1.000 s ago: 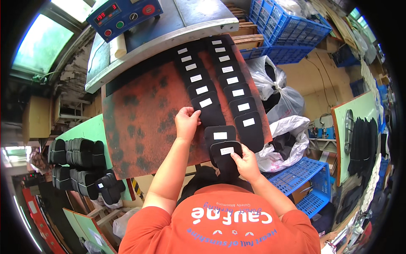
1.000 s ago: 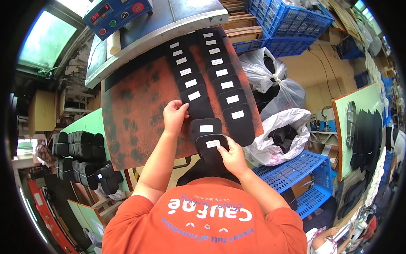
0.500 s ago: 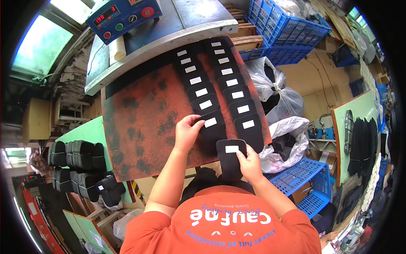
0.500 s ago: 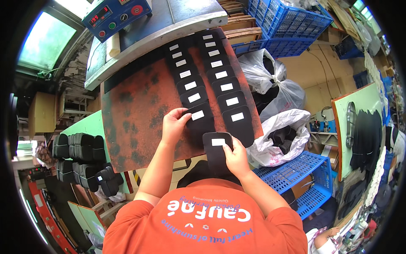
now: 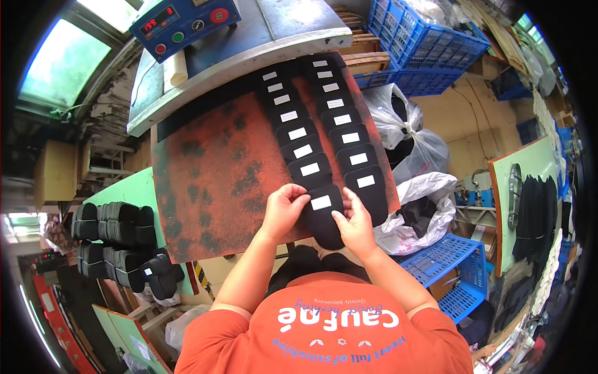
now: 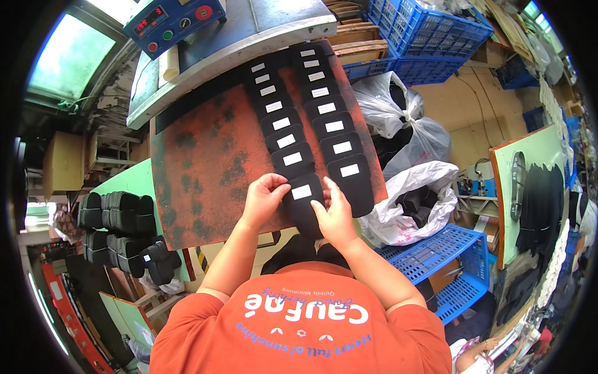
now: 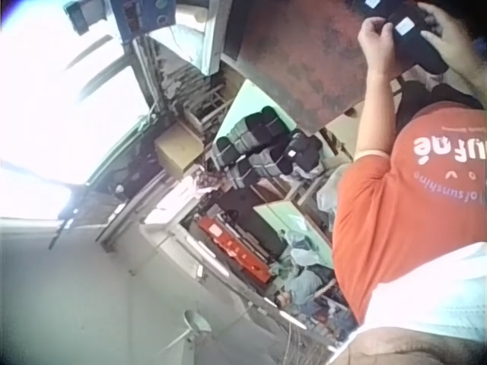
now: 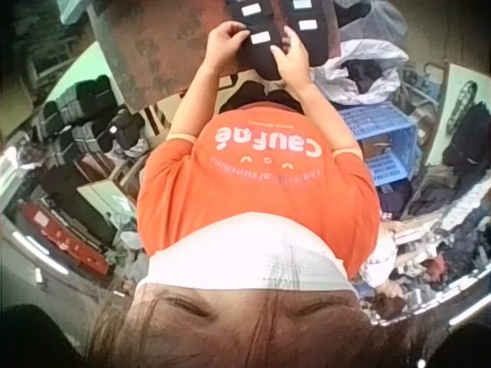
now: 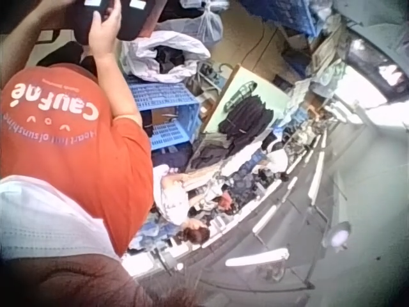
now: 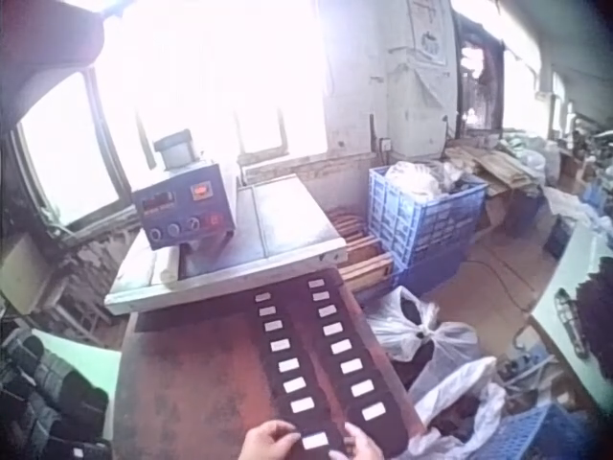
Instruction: Sorts and stacks black shoe heel or tongue components, aligning them before placing them in a storage bag.
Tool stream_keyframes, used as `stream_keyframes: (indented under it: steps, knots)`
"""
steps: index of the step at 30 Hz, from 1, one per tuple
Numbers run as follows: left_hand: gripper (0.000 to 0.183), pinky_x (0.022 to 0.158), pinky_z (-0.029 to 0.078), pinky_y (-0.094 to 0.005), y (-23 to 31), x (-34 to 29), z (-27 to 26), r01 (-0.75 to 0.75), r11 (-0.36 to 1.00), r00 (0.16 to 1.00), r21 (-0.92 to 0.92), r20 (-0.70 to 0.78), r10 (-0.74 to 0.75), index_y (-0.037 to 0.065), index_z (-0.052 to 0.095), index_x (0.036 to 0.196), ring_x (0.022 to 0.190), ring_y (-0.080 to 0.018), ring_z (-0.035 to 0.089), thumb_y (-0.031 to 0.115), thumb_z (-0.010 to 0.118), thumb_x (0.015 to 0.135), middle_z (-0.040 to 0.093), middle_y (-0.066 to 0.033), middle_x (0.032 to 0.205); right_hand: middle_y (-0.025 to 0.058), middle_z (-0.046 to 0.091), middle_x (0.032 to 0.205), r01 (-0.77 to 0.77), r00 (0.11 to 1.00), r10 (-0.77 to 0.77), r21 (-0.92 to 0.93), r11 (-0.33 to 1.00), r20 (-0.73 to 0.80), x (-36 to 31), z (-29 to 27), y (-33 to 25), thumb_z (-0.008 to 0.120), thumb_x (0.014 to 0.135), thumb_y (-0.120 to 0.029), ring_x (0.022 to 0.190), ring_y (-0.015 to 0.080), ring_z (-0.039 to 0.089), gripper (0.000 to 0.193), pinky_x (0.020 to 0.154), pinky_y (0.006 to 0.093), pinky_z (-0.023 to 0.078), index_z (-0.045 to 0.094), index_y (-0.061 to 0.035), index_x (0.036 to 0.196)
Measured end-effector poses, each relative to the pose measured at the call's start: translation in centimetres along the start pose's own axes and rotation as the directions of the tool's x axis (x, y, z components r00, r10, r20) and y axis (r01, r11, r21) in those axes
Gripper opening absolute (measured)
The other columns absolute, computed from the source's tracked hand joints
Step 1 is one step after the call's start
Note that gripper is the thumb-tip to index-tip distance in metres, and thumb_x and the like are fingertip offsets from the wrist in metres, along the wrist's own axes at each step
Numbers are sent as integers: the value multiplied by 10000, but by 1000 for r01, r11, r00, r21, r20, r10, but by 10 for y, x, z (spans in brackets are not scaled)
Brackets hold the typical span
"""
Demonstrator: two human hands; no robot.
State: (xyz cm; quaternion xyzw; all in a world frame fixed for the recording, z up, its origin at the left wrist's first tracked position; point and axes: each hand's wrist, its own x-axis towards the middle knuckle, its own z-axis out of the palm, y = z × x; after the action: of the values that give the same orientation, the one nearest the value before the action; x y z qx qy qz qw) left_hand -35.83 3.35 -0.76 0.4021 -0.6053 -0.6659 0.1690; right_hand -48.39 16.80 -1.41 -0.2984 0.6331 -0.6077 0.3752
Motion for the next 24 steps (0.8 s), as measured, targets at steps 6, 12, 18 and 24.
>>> stream_keyframes:
  steps: [6, 12, 18, 24]
  knots:
    - [154, 668, 489, -280, -16, 14, -1, -130, 939, 932, 319, -284, 225, -8, 652, 883, 693, -164, 610, 88, 675, 765, 642, -105, 779, 191, 424, 1166, 250, 968, -227, -538, 805, 110, -20, -10, -20, 657, 746, -63, 1073, 311, 461, 646, 920, 364, 397, 345, 21, 1306]
    - [183, 663, 490, -332, -15, 12, 9, -240, 853, 857, 463, -312, 410, 34, 662, 894, 720, -275, 600, 127, 698, 740, 605, -122, 764, 190, 417, 1171, 125, 984, -57, -433, 893, 166, -32, -15, -23, 651, 733, -33, 1106, 330, 438, 543, 952, 367, 373, 424, 1, 1226]
    - [310, 652, 500, -345, -11, 20, 9, -6, 909, 862, 417, -459, 217, -41, 609, 918, 693, -267, 625, 179, 719, 731, 623, -135, 730, 194, 378, 1225, 270, 954, -131, -591, 760, 268, -25, 0, -19, 670, 726, -63, 1135, 359, 393, 538, 968, 419, 355, 444, -37, 1213]
    - [314, 657, 506, -326, -19, 23, 5, 0, 954, 878, 301, -457, 144, -45, 614, 905, 684, -251, 637, 188, 723, 725, 638, -138, 713, 223, 340, 1262, 356, 932, -199, -669, 653, 302, -13, 11, -13, 699, 702, -88, 1161, 405, 341, 574, 971, 472, 339, 445, -54, 1215]
